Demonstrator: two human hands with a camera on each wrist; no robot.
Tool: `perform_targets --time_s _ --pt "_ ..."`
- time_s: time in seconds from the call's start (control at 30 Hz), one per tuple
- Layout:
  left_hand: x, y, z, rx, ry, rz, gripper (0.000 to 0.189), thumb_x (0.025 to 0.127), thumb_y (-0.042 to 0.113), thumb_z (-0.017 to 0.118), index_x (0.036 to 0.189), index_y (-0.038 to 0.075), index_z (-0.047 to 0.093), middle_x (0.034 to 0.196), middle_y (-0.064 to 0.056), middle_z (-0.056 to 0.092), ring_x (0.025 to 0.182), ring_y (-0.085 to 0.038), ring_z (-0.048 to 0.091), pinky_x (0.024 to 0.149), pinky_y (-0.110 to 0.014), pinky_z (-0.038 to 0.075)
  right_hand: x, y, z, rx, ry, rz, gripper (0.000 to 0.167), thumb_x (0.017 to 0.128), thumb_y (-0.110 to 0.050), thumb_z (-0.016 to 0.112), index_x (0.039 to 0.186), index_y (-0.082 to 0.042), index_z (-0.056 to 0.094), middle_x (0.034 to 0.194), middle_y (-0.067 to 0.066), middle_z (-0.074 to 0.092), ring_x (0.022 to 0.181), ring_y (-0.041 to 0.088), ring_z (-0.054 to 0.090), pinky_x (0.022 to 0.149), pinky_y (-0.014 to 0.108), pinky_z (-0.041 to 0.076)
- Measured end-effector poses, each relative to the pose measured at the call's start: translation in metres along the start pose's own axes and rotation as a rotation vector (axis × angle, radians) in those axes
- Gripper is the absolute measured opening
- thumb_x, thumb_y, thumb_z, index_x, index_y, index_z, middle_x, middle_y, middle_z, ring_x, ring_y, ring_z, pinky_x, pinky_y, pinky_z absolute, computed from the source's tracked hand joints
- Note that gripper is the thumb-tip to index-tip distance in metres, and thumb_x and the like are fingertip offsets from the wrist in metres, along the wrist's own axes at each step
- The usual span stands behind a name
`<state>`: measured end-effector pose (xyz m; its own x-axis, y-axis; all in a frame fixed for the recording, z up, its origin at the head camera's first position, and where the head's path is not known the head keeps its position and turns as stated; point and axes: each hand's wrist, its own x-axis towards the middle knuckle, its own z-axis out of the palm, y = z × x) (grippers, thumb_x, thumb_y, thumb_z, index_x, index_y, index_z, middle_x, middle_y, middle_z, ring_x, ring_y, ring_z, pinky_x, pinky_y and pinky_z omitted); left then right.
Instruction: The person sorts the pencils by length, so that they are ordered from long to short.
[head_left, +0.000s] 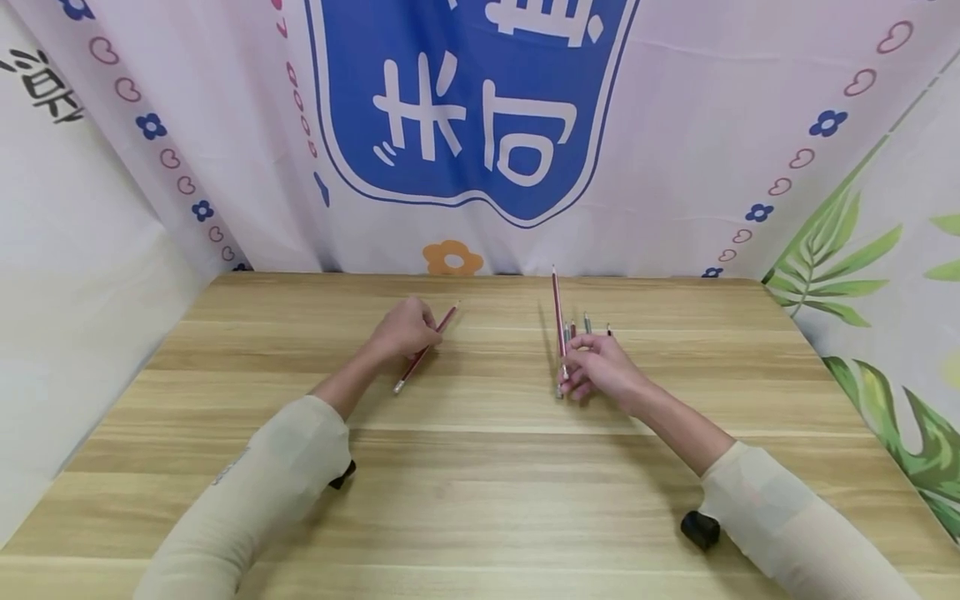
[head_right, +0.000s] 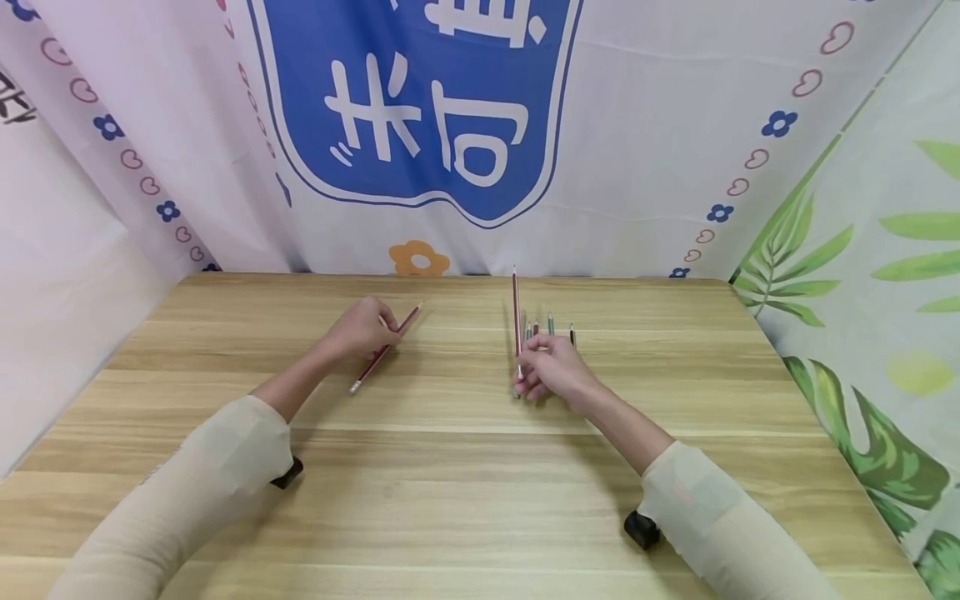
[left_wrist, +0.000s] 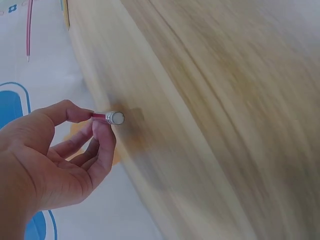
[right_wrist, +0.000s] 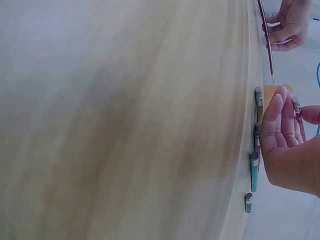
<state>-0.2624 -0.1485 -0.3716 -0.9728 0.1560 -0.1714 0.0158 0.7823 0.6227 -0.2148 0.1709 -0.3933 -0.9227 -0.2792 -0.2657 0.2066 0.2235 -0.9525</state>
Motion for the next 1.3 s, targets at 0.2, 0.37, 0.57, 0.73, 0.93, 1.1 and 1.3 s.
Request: perform_targets --time_s 0.2,0.37,0.57,0.73,0.93,1.1,1.3 --pt "-0.003 -0.008 -0.010 -0.013 -0.008 0.001 0.007 0.086 0.002 0.069 0.089 -0.004 0.067 0.081 -0.012 0.064 0.056 -0.014 0.057 0.045 -0.019 0.052 0.001 0.000 0.000 0.023 -0.007 0.000 0.018 0.101 -0.002 0.053 0.114 0.010 0.053 0.081 0.014 0.070 0.067 0.018 0.070 0.058 0.027 0.063" --pt "-0.007 -0.015 -0.016 -0.033 -0.010 -0.008 0.007 0.085 0.000 0.068 0.090 -0.005 0.067 0.079 -0.012 0.063 0.055 -0.014 0.059 0.047 -0.021 0.056 0.001 0.001 0.000 0.042 -0.016 0.002 0.013 0.101 -0.001 0.055 0.111 0.008 0.054 0.082 0.016 0.071 0.068 0.018 0.070 0.059 0.027 0.063" --pt "-0.010 -0.024 -0.022 -0.054 -0.001 -0.012 0.008 0.086 0.000 0.067 0.091 -0.006 0.067 0.076 -0.010 0.061 0.058 -0.015 0.060 0.051 -0.025 0.060 0.001 0.001 0.000 0.050 -0.022 -0.002 0.011 0.101 -0.002 0.054 0.109 0.006 0.054 0.084 0.016 0.071 0.070 0.019 0.071 0.059 0.028 0.063" --pt "-0.011 -0.032 -0.030 -0.066 -0.003 -0.013 0.011 0.087 0.000 0.066 0.094 -0.008 0.067 0.078 -0.011 0.062 0.058 -0.014 0.059 0.052 -0.026 0.060 0.001 0.001 0.000 0.059 -0.009 -0.001 0.012 0.101 -0.001 0.056 0.110 0.007 0.055 0.086 0.016 0.071 0.071 0.020 0.072 0.060 0.029 0.063" --pt "-0.014 -0.039 -0.037 -0.054 0.007 -0.025 0.011 0.089 0.001 0.067 0.096 -0.008 0.067 0.076 -0.010 0.062 0.056 -0.011 0.059 0.051 -0.022 0.057 0.003 0.000 0.002 0.066 0.017 -0.005 0.014 0.100 0.001 0.055 0.110 0.011 0.056 0.089 0.013 0.068 0.072 0.019 0.070 0.062 0.027 0.063" --pt "-0.020 -0.043 -0.044 -0.089 0.010 -0.051 0.013 0.093 0.001 0.067 0.099 -0.009 0.066 0.079 -0.013 0.065 0.058 -0.013 0.062 0.054 -0.025 0.060 0.003 0.000 0.004 0.090 0.036 -0.010 0.011 0.100 0.003 0.055 0.107 0.011 0.057 0.090 0.011 0.066 0.070 0.016 0.070 0.063 0.024 0.063" --pt "-0.025 -0.052 -0.053 -0.159 0.010 -0.073 0.018 0.093 0.000 0.067 0.105 -0.013 0.065 0.085 -0.014 0.066 0.064 -0.013 0.063 0.060 -0.027 0.063 0.003 0.000 0.004 0.088 0.031 -0.024 0.017 0.098 0.004 0.058 0.111 0.016 0.057 0.089 0.010 0.066 0.069 0.014 0.070 0.063 0.022 0.063"
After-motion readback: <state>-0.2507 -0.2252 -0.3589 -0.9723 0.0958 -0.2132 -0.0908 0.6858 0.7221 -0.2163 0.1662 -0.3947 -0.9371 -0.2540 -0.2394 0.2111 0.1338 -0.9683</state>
